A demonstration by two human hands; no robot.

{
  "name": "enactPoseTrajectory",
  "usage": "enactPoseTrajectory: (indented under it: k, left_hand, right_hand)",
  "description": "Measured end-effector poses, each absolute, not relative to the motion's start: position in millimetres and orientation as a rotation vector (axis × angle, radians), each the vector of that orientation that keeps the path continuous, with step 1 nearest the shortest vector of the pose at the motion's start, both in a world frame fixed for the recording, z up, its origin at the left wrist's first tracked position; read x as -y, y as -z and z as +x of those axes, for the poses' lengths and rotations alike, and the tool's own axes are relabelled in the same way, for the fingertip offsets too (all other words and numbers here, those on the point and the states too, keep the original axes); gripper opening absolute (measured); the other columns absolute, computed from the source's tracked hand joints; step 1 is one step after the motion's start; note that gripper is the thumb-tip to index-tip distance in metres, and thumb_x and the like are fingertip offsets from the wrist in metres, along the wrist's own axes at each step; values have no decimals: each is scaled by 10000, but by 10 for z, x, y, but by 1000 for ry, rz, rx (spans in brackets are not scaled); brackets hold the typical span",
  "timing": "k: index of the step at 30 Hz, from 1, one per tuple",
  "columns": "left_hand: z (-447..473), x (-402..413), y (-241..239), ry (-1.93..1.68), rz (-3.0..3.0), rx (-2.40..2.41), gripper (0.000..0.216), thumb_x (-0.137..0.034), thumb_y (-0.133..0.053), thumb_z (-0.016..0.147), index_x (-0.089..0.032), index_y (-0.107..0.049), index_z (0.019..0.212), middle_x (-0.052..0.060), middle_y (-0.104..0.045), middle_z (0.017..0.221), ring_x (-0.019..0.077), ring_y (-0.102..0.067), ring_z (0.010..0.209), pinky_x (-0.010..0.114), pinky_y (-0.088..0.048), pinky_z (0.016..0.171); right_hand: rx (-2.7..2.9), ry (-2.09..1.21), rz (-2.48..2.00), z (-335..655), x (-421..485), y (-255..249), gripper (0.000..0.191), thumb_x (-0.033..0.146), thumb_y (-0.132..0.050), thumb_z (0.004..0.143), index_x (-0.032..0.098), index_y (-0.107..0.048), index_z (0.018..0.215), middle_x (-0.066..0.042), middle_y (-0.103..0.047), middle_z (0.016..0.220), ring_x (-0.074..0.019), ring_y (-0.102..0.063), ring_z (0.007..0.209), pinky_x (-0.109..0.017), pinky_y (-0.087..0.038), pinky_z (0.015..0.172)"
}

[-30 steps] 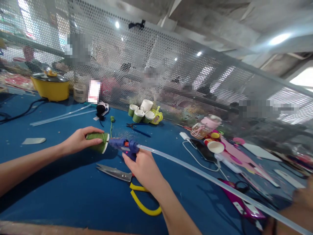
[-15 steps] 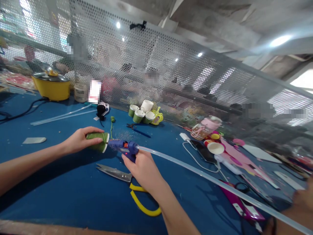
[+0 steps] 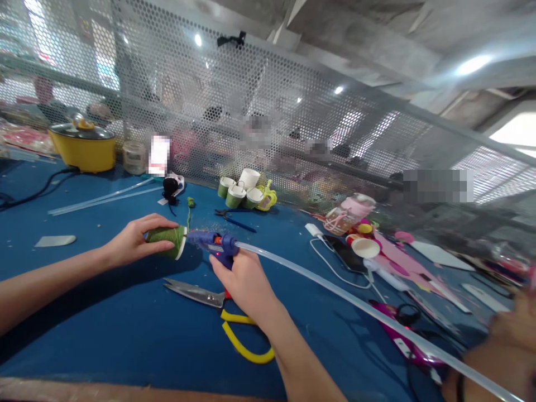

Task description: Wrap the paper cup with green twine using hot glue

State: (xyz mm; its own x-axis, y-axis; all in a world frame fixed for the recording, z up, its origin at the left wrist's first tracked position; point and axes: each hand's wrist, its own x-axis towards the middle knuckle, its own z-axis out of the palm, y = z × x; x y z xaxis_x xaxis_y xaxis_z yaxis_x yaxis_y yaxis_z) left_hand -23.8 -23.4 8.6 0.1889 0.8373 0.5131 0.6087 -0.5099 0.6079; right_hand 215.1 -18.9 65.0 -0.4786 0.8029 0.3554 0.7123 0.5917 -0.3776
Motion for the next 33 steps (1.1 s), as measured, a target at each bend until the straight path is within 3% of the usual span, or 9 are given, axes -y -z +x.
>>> enactPoseTrajectory:
  k: [22, 33]
  left_hand:
    - [-225, 268, -56, -1225, 2366, -1246, 343, -363, -584, 780, -207, -557, 1084, 74, -547, 1032, 193, -553, 925, 328, -464, 810]
    - [-214, 239, -74, -1219, 2121, -1382, 318, -377, -591, 759, -197, -600, 1021, 52, -601, 955, 187, -572, 878, 319, -452, 786]
  right_hand:
    - [2299, -260, -1349, 2115, 137, -618, 190, 300, -505, 765, 148, -619, 777, -50, -625, 616, -192, -591, 587, -278, -442, 571]
    - [2314, -214, -1209, 2141, 184, -635, 183, 276, -500, 772, 163, -633, 828, -48, -665, 741, -188, -611, 676, -269, -462, 651]
